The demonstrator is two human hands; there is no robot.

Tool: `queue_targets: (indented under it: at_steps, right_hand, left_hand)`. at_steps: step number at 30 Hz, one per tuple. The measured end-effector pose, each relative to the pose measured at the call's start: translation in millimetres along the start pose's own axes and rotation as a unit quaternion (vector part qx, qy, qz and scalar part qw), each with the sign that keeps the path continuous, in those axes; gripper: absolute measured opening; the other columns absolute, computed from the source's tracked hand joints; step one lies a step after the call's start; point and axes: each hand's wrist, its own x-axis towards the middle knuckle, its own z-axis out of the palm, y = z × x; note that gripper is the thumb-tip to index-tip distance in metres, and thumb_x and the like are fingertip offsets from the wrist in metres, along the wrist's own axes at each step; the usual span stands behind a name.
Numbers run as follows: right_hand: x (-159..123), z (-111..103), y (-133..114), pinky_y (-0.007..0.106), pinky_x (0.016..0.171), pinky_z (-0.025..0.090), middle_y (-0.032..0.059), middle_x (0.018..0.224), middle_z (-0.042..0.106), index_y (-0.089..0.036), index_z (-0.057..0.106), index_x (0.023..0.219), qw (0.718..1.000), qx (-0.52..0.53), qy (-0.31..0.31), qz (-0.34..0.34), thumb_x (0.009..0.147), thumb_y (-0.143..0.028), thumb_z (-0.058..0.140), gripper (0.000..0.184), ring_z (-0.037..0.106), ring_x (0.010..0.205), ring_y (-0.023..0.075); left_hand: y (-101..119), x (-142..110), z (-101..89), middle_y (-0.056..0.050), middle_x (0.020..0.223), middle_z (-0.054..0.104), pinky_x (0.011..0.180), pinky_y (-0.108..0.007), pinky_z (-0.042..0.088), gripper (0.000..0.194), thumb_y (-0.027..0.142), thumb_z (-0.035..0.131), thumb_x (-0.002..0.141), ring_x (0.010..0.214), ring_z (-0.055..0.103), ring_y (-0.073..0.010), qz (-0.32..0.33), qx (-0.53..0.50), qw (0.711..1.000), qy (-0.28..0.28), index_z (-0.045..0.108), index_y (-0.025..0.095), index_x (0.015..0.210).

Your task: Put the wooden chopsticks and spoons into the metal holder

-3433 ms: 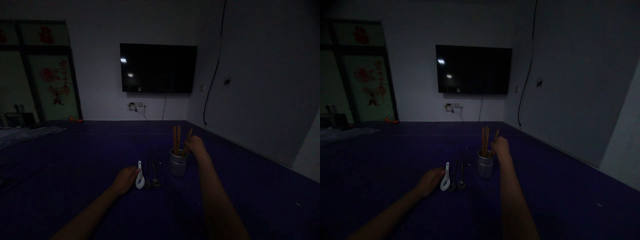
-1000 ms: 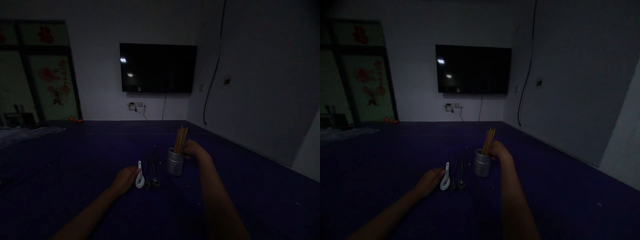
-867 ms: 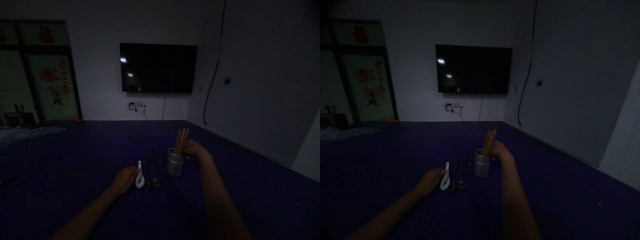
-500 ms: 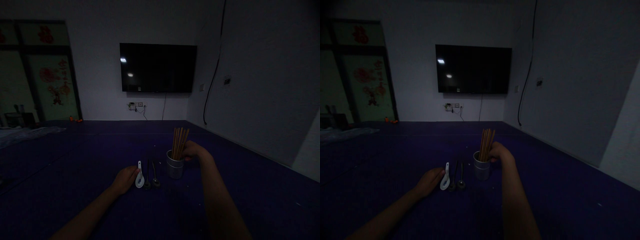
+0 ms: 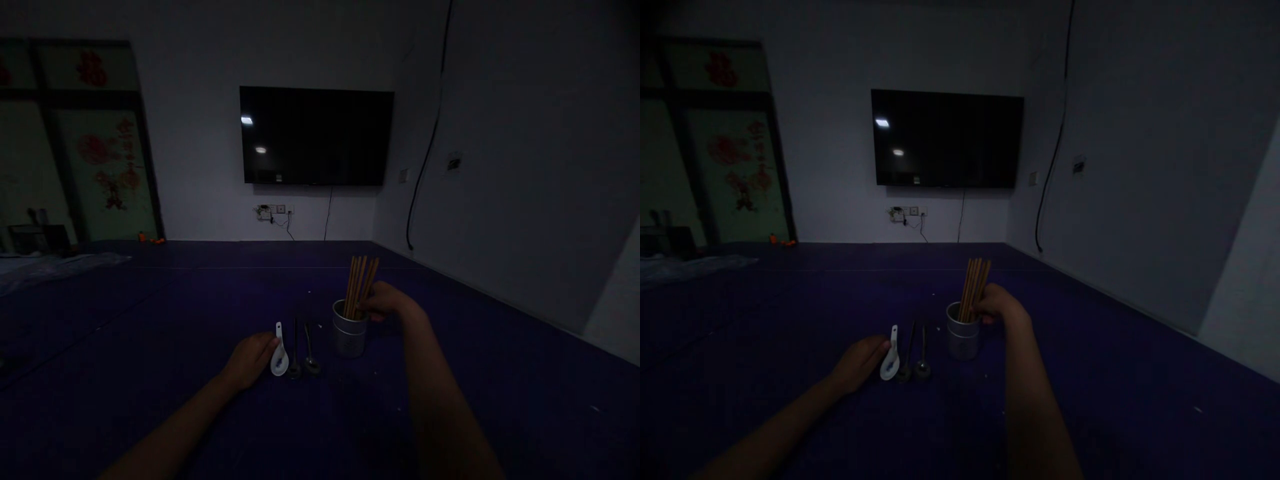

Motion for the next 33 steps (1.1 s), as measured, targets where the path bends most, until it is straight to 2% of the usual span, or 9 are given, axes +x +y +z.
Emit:
queue_targets:
  at_steps: [5,15,21,33]
  right_hand:
    - [-2,-5,-3,0.016,0.039,0.043,-0.0018,0.040,0.055,-0.013,0.064,0.062,1.000,-0.014,0.009,0.000,0.077,-0.020,0.066,0.017,0.054,0.038,0.0096]
    - [-8,-17,-12,0.018,0.041,0.040,-0.0003,0.043,0.056,-0.015,0.058,0.047,0.996,-0.026,0.076,-0.040,0.078,-0.027,0.065,0.034,0.052,0.038,0.0088]
    - [-13,-17,-18,0.018,0.042,0.041,0.0017,0.046,0.060,-0.016,0.056,0.046,0.993,-0.023,0.105,-0.048,0.081,-0.025,0.060,0.036,0.053,0.040,0.0091]
    - [1,-11,-11,0.019,0.043,0.041,-0.0001,0.042,0.056,-0.016,0.055,0.046,0.990,-0.021,0.134,-0.037,0.082,-0.025,0.058,0.038,0.053,0.039,0.0098]
  left_hand:
    - [0,0,-0.2,-0.004,0.077,0.064,0.065,-0.025,0.041,0.049,0.048,0.017,0.094,0.074,0.059,-0.0165,0.004,-0.009,1.000,-0.001,0.054,0.021,0.076]
    - [0,1,-1.5,-0.004,0.075,0.063,0.064,-0.025,0.040,0.049,0.049,0.016,0.094,0.073,0.059,-0.0164,0.007,-0.011,1.000,-0.003,0.051,0.021,0.073]
    - [0,1,-1.9,-0.004,0.076,0.063,0.064,-0.026,0.040,0.050,0.048,0.015,0.094,0.073,0.059,-0.0167,0.000,-0.001,1.000,-0.004,0.051,0.021,0.074]
    - [1,-1,-1.2,-0.006,0.081,0.064,0.067,-0.026,0.041,0.051,0.048,0.014,0.094,0.077,0.059,-0.0175,0.005,-0.006,1.000,-0.001,0.052,0.020,0.075]
